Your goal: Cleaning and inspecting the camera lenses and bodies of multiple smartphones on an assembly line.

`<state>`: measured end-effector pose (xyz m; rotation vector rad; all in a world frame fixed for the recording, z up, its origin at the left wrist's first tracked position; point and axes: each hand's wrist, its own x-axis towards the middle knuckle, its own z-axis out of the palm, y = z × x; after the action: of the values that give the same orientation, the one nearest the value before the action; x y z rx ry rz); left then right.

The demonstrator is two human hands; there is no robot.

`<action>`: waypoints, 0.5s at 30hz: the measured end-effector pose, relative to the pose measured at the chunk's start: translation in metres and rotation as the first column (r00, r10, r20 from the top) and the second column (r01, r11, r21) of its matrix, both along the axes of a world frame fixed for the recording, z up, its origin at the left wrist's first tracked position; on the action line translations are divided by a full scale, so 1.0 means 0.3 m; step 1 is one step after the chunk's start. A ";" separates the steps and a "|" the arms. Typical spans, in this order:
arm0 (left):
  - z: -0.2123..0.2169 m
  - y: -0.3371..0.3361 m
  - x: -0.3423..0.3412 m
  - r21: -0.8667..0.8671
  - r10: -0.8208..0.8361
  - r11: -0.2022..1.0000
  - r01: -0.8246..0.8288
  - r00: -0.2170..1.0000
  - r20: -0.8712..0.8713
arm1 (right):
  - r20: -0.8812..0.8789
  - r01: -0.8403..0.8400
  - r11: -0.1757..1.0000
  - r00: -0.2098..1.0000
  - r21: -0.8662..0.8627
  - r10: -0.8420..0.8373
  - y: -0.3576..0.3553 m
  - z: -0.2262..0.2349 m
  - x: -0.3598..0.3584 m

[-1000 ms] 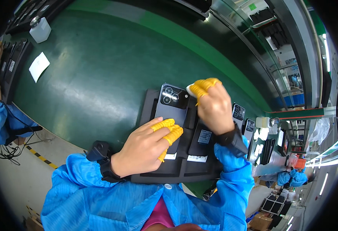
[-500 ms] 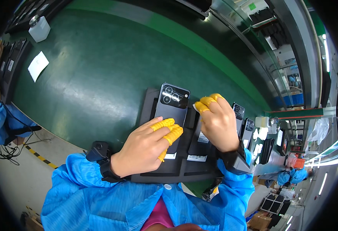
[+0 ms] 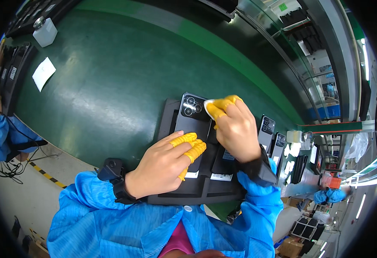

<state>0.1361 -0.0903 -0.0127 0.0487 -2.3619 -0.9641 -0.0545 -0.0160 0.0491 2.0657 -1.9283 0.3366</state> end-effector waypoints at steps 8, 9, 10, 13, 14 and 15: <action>0.002 -0.001 0.003 -0.028 -0.009 1.000 0.010 0.999 0.045 | 0.128 -0.059 0.997 0.990 -0.039 0.064 0.025 0.025 0.042; 0.000 -0.001 0.003 -0.030 -0.008 0.999 0.009 0.999 0.047 | 0.123 -0.088 0.995 0.988 -0.038 0.092 0.015 -0.010 0.038; -0.002 -0.002 0.000 -0.020 -0.003 1.000 0.003 1.000 0.024 | 0.124 -0.088 0.995 0.988 -0.041 0.093 0.010 -0.025 0.023; 0.008 -0.007 -0.002 -0.022 0.000 1.000 0.000 1.000 0.000 | -0.055 0.021 0.998 0.998 -0.061 -0.025 0.010 -0.006 -0.047; 0.013 -0.005 -0.003 -0.034 -0.009 0.999 0.009 1.000 -0.004 | -0.067 0.065 0.992 0.995 -0.111 -0.073 0.016 0.001 -0.082; 0.011 -0.003 -0.002 -0.035 -0.001 0.999 0.001 1.000 -0.004 | -0.023 0.091 0.988 0.995 -0.126 -0.095 0.019 0.009 -0.086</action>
<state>0.1354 -0.0913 -0.0094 0.0320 -2.3752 -0.9223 -0.0804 -0.0104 0.0520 1.8854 -1.9277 0.3928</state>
